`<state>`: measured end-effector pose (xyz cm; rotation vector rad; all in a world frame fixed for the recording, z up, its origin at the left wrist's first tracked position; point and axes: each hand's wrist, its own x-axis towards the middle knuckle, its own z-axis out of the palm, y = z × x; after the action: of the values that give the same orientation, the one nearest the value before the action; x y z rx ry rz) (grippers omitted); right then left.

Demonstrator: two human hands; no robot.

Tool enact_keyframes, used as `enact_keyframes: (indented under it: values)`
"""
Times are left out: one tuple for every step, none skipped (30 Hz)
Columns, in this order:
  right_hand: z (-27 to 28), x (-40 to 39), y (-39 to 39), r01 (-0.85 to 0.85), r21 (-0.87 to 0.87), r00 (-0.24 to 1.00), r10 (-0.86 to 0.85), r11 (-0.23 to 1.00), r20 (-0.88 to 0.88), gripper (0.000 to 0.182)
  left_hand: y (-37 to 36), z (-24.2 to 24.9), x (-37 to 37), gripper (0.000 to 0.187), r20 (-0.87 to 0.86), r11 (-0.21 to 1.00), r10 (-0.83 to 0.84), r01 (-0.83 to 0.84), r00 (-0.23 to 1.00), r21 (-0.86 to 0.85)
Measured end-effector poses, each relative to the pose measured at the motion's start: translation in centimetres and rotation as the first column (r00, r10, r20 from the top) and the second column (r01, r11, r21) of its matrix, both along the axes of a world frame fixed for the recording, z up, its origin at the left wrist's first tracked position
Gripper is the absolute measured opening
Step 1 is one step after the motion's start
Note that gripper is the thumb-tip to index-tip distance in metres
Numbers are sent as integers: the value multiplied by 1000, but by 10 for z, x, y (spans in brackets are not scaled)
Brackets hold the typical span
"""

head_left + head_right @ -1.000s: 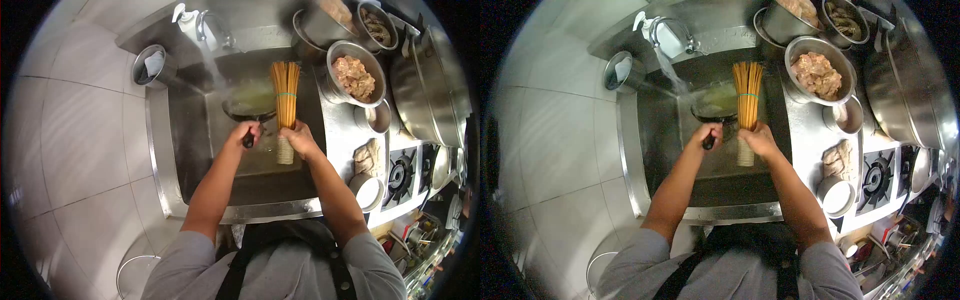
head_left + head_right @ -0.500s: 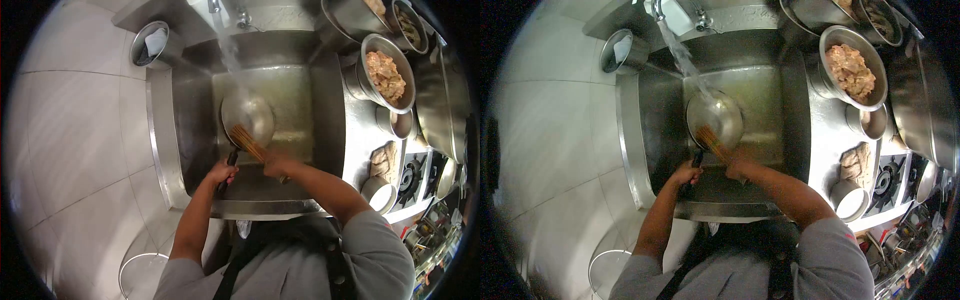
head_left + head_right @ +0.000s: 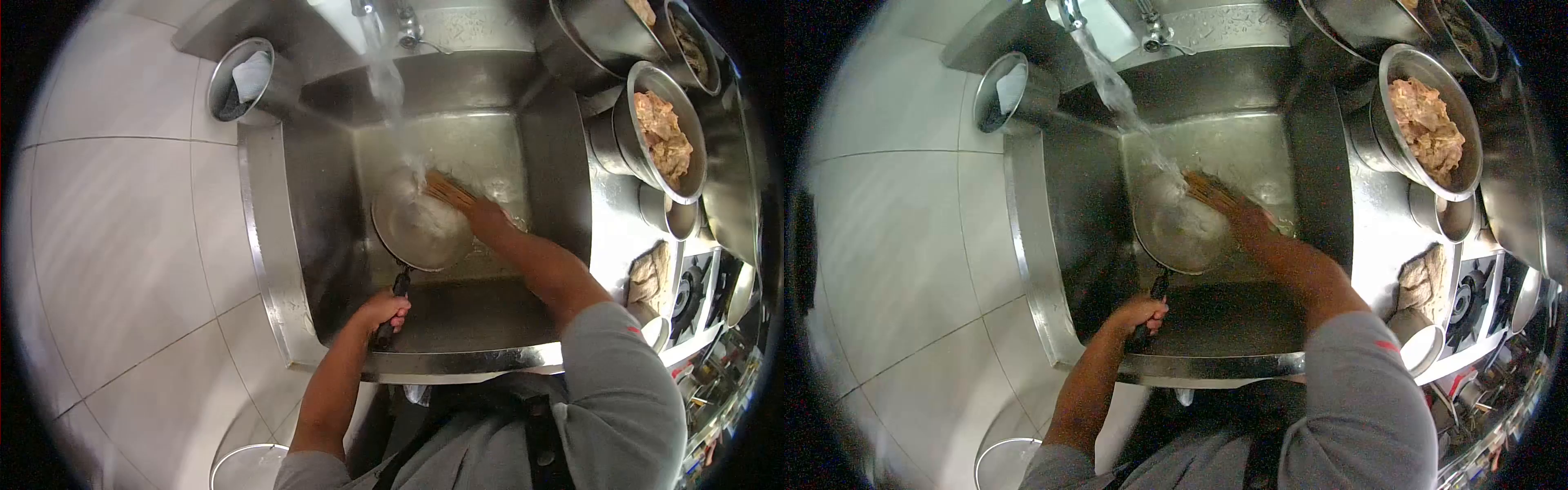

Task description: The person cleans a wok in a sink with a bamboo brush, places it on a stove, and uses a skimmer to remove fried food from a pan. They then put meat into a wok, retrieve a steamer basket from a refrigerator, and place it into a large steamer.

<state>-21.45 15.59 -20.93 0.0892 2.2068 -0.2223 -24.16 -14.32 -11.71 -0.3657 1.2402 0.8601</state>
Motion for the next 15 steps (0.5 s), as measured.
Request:
enact_keyframes:
  values:
    - [-14,-2,-2,49,25,998,-48,998,-48,65,3,3,4,23,10,1000,4,-4,1000,-3]
    - [-14,-7,-12,64,-42,974,-71,997,-216,63,9,6,2,18,-29,999,34,-35,999,-35]
    - [-12,-10,-24,67,-112,921,-104,992,-376,61,11,7,1,13,-69,996,61,-66,996,-68]
    - [24,-7,-20,136,-190,949,-183,972,-256,62,8,5,2,13,-63,995,65,-69,996,-70]
    - [61,-5,-17,219,-247,958,-256,944,-129,62,3,-1,1,16,-58,998,14,-17,998,-54]
    - [81,-2,-12,268,-145,963,-267,952,22,64,-2,-6,2,19,-52,999,-38,36,998,-39]
    - [72,-8,-7,132,-63,990,-128,989,64,65,-3,-10,3,19,-53,999,-38,36,998,-37]
    - [64,-13,-1,-20,7,993,19,1000,113,67,-1,-14,3,21,-58,997,-78,76,995,-30]
    - [55,-18,4,-174,59,972,162,983,167,69,2,-18,7,24,-54,993,-116,115,992,-23]
    - [40,-28,-5,-46,11,996,45,999,75,74,3,-14,15,24,-36,993,-114,113,993,-25]
    - [32,-33,-11,19,-13,1000,-19,1000,20,76,10,-8,10,23,-47,996,-81,79,996,-47]
    - [24,-37,-17,81,-44,996,-82,996,-35,78,13,-2,6,23,-62,997,-48,44,997,-69]
    - [21,-29,-25,38,-46,999,-37,998,27,75,13,-2,7,23,-62,997,-49,44,997,-67]
    - [28,-22,-28,-5,-46,996,9,999,88,71,15,-6,5,22,-98,993,-95,87,991,-78]
    - [34,-5,-22,-5,-41,996,9,999,94,71,13,-10,7,20,-127,987,-140,128,982,-93]
